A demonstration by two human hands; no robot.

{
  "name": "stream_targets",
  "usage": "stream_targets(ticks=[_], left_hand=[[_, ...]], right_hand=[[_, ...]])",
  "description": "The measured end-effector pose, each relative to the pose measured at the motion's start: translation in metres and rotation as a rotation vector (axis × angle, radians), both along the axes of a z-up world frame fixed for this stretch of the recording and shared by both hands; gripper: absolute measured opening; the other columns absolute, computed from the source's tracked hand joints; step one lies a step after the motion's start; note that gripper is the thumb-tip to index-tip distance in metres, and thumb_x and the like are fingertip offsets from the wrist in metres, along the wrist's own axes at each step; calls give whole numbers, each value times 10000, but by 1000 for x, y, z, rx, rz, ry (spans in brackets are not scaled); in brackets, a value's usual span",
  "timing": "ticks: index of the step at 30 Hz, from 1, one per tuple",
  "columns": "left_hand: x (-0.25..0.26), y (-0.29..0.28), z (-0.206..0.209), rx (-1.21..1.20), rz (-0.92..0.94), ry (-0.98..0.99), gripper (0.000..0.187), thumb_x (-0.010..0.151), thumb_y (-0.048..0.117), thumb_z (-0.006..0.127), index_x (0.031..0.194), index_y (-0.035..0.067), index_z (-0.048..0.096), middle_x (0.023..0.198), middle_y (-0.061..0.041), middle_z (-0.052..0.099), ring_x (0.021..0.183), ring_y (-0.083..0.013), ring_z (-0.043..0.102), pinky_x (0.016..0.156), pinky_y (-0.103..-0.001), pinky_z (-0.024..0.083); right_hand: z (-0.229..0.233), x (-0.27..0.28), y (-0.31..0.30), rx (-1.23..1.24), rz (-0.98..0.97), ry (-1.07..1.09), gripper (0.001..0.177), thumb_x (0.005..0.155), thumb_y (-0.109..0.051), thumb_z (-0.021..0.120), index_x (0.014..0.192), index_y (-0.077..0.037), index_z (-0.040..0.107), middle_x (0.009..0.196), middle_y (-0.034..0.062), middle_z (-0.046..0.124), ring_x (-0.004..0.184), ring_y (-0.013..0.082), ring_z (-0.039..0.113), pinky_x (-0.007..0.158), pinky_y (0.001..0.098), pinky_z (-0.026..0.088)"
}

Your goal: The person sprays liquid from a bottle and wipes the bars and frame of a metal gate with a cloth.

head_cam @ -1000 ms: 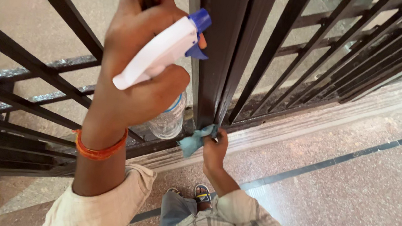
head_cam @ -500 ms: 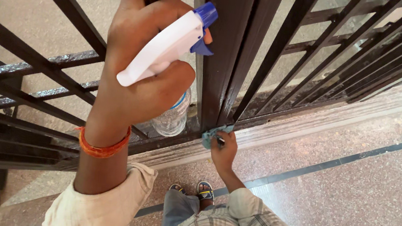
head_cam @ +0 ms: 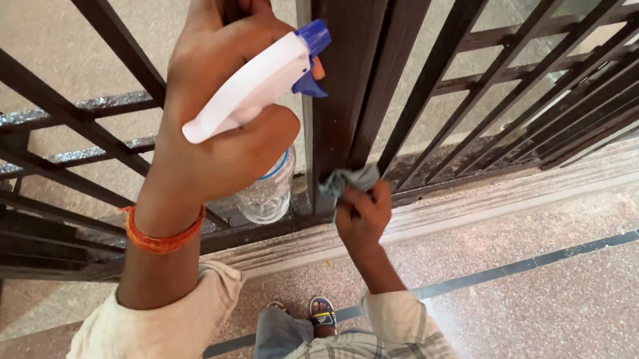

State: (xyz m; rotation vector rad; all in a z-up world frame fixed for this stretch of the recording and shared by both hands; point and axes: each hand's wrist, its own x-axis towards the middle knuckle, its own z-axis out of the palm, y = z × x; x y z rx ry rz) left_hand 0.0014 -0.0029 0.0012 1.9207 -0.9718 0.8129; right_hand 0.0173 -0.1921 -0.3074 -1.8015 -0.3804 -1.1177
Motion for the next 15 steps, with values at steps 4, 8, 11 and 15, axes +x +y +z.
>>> stream_targets(ticks=[4,8,11,15], left_hand=[[-1,0,-2,-6,-25,7,290,728,2,581,1003,0,673,1046,-153,448,1011,-272,452,916,-323,413],[-3,-4,4,3,17,23,347,681,-5,570,1009,-3,684,1024,-145,459,986,-282,449,878,-333,415],[-5,-4,4,-51,-10,102,353,676,22,559,1007,8,681,1041,-152,435,967,-261,453,861,-321,417],[-4,-3,2,0,6,28,327,695,-5,550,996,0,679,989,-148,502,1019,-284,446,911,-347,415]], right_hand=[[-95,-20,-6,-62,59,216,216,771,62,739,930,-78,696,996,124,612,856,295,643,733,334,508],[-69,-21,-5,-27,120,149,257,778,58,734,1001,-67,707,1018,110,640,887,268,666,743,318,530],[13,-8,-5,-106,-45,50,287,675,64,780,912,-93,738,906,88,646,742,234,606,649,308,470],[127,6,-7,-113,44,-250,320,769,119,813,1022,-66,746,1039,113,696,843,230,654,685,297,469]])
